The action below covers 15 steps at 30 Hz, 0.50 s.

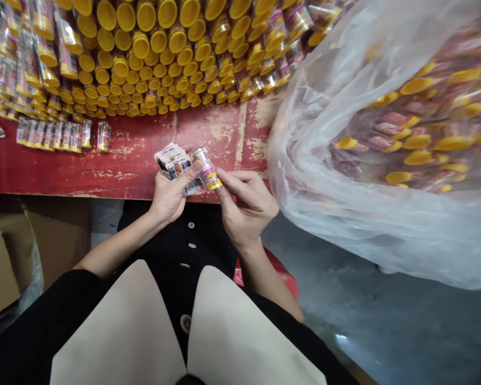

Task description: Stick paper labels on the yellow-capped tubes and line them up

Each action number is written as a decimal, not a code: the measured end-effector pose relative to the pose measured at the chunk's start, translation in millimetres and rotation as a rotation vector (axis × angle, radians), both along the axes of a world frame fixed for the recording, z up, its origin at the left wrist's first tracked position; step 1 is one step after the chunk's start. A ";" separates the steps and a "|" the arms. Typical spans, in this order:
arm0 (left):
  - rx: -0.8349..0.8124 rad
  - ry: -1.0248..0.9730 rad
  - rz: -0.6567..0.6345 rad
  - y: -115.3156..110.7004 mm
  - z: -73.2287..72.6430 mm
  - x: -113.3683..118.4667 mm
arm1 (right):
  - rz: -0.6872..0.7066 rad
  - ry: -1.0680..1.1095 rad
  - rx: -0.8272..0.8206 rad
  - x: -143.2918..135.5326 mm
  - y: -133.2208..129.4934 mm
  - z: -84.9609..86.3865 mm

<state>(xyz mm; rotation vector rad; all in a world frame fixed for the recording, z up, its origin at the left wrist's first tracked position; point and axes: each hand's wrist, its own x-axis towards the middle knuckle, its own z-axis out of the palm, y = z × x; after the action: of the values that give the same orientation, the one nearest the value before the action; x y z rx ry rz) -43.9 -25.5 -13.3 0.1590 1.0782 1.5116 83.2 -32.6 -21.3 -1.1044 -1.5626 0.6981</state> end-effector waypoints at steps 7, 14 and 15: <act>-0.067 -0.031 0.178 -9.9 -17.7 -48.6 | 0.096 0.197 -0.265 -57.7 22.1 -37.4; -0.151 0.041 0.421 -47.4 -27.5 -107.3 | 0.380 0.030 -0.159 -174.1 70.2 -84.2; -0.153 0.050 0.431 -49.4 -27.9 -110.6 | 0.466 0.008 -0.123 -179.4 70.4 -81.7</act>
<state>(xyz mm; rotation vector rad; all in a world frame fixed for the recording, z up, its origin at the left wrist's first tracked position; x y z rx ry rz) -154.5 -74.9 -41.2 -0.1529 1.3214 1.8034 -96.2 37.8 -103.0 -0.8247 -1.8096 1.1197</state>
